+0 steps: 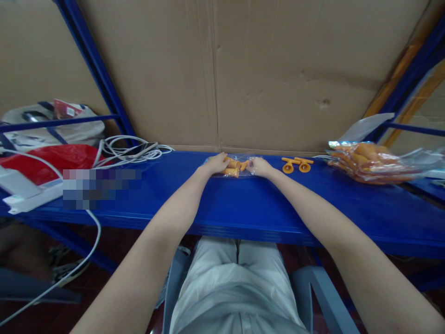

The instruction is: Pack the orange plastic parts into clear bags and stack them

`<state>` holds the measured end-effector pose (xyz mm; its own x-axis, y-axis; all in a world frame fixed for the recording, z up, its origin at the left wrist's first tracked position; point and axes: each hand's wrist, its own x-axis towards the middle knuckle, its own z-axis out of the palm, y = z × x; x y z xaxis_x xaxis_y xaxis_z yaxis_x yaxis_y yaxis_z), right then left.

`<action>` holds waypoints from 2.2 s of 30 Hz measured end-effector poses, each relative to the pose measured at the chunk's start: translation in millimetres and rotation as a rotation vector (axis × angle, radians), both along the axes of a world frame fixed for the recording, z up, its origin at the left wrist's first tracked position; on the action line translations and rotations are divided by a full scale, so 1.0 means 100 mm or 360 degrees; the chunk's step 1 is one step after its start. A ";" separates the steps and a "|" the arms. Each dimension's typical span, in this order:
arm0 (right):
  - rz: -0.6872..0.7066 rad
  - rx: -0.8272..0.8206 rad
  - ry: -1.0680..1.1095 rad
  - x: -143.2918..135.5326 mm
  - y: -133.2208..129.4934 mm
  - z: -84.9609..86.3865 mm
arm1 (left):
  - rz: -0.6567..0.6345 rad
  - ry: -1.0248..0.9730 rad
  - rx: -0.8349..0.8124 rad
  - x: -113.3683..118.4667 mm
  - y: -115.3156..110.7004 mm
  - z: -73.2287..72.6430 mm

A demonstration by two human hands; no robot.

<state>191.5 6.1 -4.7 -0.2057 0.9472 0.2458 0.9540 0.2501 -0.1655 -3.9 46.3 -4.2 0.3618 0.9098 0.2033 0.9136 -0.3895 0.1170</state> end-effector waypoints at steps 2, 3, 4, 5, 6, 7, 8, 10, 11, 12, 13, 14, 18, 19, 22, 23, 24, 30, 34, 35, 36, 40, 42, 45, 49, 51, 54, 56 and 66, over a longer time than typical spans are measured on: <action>0.0015 0.0004 0.0014 0.00 0.00 -0.01 | 0.0002 0.0009 0.0003 0.00 0.00 0.00; 0.0045 -0.0002 0.0028 0.00 0.00 -0.01 | 0.0002 0.0009 0.0007 0.00 0.00 0.00; 0.0078 -0.0011 0.0049 0.00 0.00 -0.01 | 0.0003 0.0006 0.0012 0.00 -0.01 0.00; 0.0113 -0.0024 0.0077 0.01 0.00 -0.01 | 0.0005 0.0002 0.0016 0.01 -0.01 0.00; 0.0141 -0.0036 0.0109 0.02 0.00 0.00 | 0.0005 0.0000 0.0021 0.01 -0.01 0.00; 0.0161 -0.0044 0.0141 0.02 0.00 0.00 | 0.0006 0.0000 0.0024 0.01 -0.01 0.00; 0.0175 -0.0053 0.0168 0.03 0.00 0.00 | 0.0007 0.0003 0.0026 0.01 -0.02 0.01; 0.0184 -0.0070 0.0200 0.04 0.00 0.00 | 0.0007 0.0019 0.0029 0.02 -0.03 0.02; 0.0184 -0.0077 0.0203 0.04 0.01 0.00 | 0.0007 0.0028 0.0028 0.02 -0.04 0.02; 0.0186 -0.0080 0.0201 0.04 0.01 0.00 | 0.0008 0.0036 0.0028 0.02 -0.05 0.03; 0.0191 -0.0080 0.0201 0.04 0.01 0.00 | 0.0008 0.0041 0.0028 0.02 -0.06 0.04; 0.0198 -0.0073 0.0206 0.04 0.02 0.00 | 0.0007 0.0044 0.0029 0.02 -0.08 0.04; 0.0241 -0.0024 0.0382 0.03 0.06 -0.03 | 0.0015 0.0063 0.0029 0.03 -0.11 0.05; 0.0268 -0.0033 0.0485 0.01 0.07 -0.04 | 0.0017 0.0069 0.0029 0.03 -0.11 0.05; 0.0445 -0.0147 0.0918 -0.03 0.09 -0.08 | 0.0002 0.0076 0.0036 0.02 -0.09 0.05; 0.0507 -0.0201 0.1066 -0.05 0.09 -0.09 | -0.0007 0.0072 0.0039 0.02 -0.08 0.04; 0.0556 -0.0258 0.1191 -0.06 0.08 -0.09 | -0.0016 0.0065 0.0041 0.02 -0.08 0.04; 0.0509 -0.0495 0.1498 -0.10 -0.03 -0.04 | -0.0017 -0.0039 0.0028 0.02 -0.08 0.04; 0.0366 -0.0603 0.1581 -0.09 -0.09 0.00 | -0.0028 -0.0102 0.0027 0.02 -0.08 0.04; 0.0352 -0.0638 0.1597 -0.09 -0.10 0.01 | -0.0028 -0.0107 0.0026 0.02 -0.08 0.04; 0.0347 -0.0668 0.1611 -0.09 -0.11 0.02 | -0.0025 -0.0111 0.0025 0.02 -0.08 0.04; 0.0386 -0.0779 0.1624 -0.07 -0.13 0.05 | -0.0020 -0.0141 0.0007 0.03 -0.09 0.05; 0.0406 -0.0803 0.1618 -0.07 -0.13 0.06 | -0.0032 -0.0147 0.0003 0.03 -0.09 0.05; 0.0432 -0.0804 0.1637 -0.09 -0.13 0.06 | -0.0057 -0.0144 0.0014 0.03 -0.08 0.05; 0.0432 -0.0823 0.1657 -0.13 -0.11 0.04 | -0.0076 -0.0154 0.0037 0.02 -0.04 0.02; 0.0431 -0.0794 0.1653 -0.16 -0.10 0.02 | -0.0106 -0.0164 0.0054 0.03 -0.02 0.01; 0.0390 -0.0783 0.1655 -0.17 -0.10 0.00 | -0.0160 -0.0193 0.0078 0.04 0.00 -0.01; 0.0349 -0.0772 0.1679 -0.18 -0.11 -0.01 | -0.0194 -0.0205 0.0081 0.04 -0.01 -0.01; 0.0254 -0.0546 0.1527 -0.17 0.02 -0.09 | -0.0192 -0.0098 -0.0066 0.05 -0.08 0.04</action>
